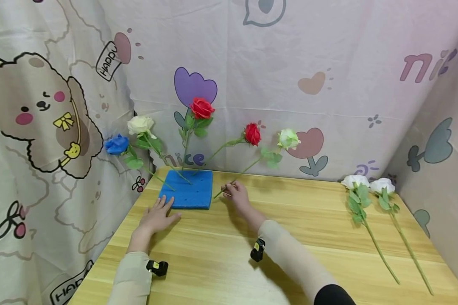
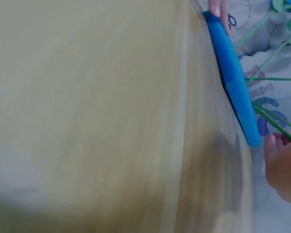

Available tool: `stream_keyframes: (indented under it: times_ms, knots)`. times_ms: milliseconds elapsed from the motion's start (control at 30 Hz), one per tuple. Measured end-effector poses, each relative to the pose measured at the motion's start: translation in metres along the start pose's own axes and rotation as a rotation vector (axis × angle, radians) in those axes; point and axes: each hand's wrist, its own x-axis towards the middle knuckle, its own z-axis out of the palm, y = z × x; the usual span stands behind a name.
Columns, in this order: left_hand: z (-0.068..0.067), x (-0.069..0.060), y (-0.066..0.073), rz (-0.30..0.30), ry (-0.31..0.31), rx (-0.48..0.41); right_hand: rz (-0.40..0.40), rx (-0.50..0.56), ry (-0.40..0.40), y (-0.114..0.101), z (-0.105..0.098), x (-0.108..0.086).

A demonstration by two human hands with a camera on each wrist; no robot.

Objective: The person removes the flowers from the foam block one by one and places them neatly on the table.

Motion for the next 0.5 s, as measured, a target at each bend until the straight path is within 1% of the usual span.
stream_keyframes:
  times_ms: [167, 300, 500]
  knots:
    - [0.002, 0.001, -0.003, 0.003, 0.003, -0.003, 0.018, -0.045, -0.046, -0.008, -0.019, -0.015]
    - [0.002, 0.001, -0.002, 0.000, 0.002, -0.009, 0.047, -0.039, -0.078, -0.015, -0.032, -0.026]
    - [0.000, 0.000, 0.000, 0.000, 0.002, -0.001, 0.081, -0.063, -0.148, -0.022, -0.052, -0.042]
